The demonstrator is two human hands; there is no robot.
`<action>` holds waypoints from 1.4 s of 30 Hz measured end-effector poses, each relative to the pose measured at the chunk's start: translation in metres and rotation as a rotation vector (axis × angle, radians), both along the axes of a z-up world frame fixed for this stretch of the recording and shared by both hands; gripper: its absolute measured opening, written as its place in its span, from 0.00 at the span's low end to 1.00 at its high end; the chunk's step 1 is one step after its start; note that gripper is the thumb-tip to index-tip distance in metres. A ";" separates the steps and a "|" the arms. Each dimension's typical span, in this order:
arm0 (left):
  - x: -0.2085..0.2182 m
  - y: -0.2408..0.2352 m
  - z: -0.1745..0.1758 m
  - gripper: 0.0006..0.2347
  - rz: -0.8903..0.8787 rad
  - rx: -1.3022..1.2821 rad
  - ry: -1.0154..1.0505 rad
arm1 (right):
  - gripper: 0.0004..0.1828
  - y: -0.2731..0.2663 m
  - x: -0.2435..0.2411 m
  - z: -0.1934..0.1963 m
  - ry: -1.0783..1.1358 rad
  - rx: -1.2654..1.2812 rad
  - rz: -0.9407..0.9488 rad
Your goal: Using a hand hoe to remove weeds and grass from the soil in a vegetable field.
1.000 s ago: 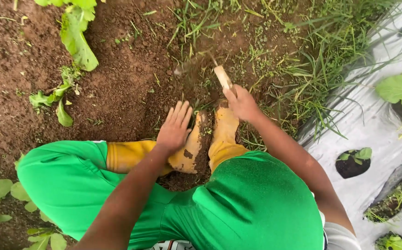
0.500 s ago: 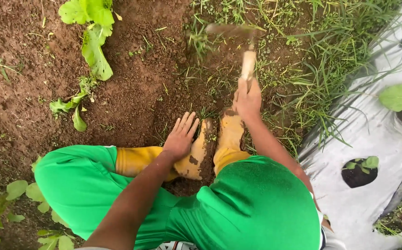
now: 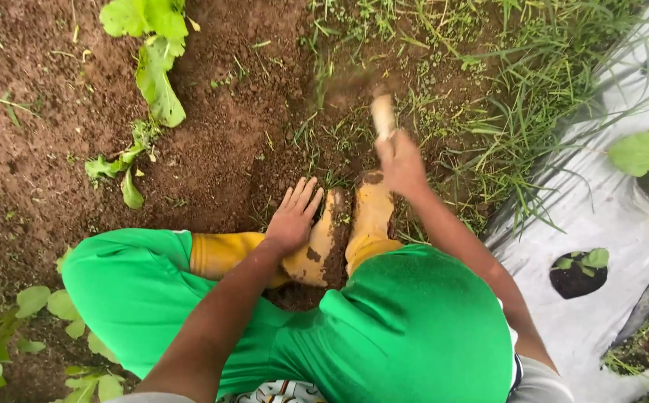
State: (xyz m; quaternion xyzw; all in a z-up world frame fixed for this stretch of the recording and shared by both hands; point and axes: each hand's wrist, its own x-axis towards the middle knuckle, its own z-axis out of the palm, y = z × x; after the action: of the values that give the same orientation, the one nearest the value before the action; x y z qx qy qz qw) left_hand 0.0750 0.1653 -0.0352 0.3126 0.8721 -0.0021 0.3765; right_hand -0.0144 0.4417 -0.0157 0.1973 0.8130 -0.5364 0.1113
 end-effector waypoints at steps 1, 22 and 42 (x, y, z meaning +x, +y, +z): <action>0.000 0.000 0.002 0.33 0.010 0.009 -0.031 | 0.16 0.000 0.009 0.000 -0.089 -0.119 0.084; 0.016 0.031 0.005 0.25 0.283 -0.005 -0.040 | 0.15 0.010 -0.015 -0.029 -0.191 -0.252 0.069; -0.035 0.011 0.037 0.27 0.569 0.382 0.346 | 0.18 0.009 -0.006 0.012 -0.424 -0.130 0.622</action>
State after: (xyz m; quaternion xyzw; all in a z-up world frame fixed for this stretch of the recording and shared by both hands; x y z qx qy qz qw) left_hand 0.0396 0.1759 0.0023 0.1178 0.9593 0.2123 0.1444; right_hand -0.0204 0.4512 -0.0036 0.0405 0.7571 -0.4749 0.4467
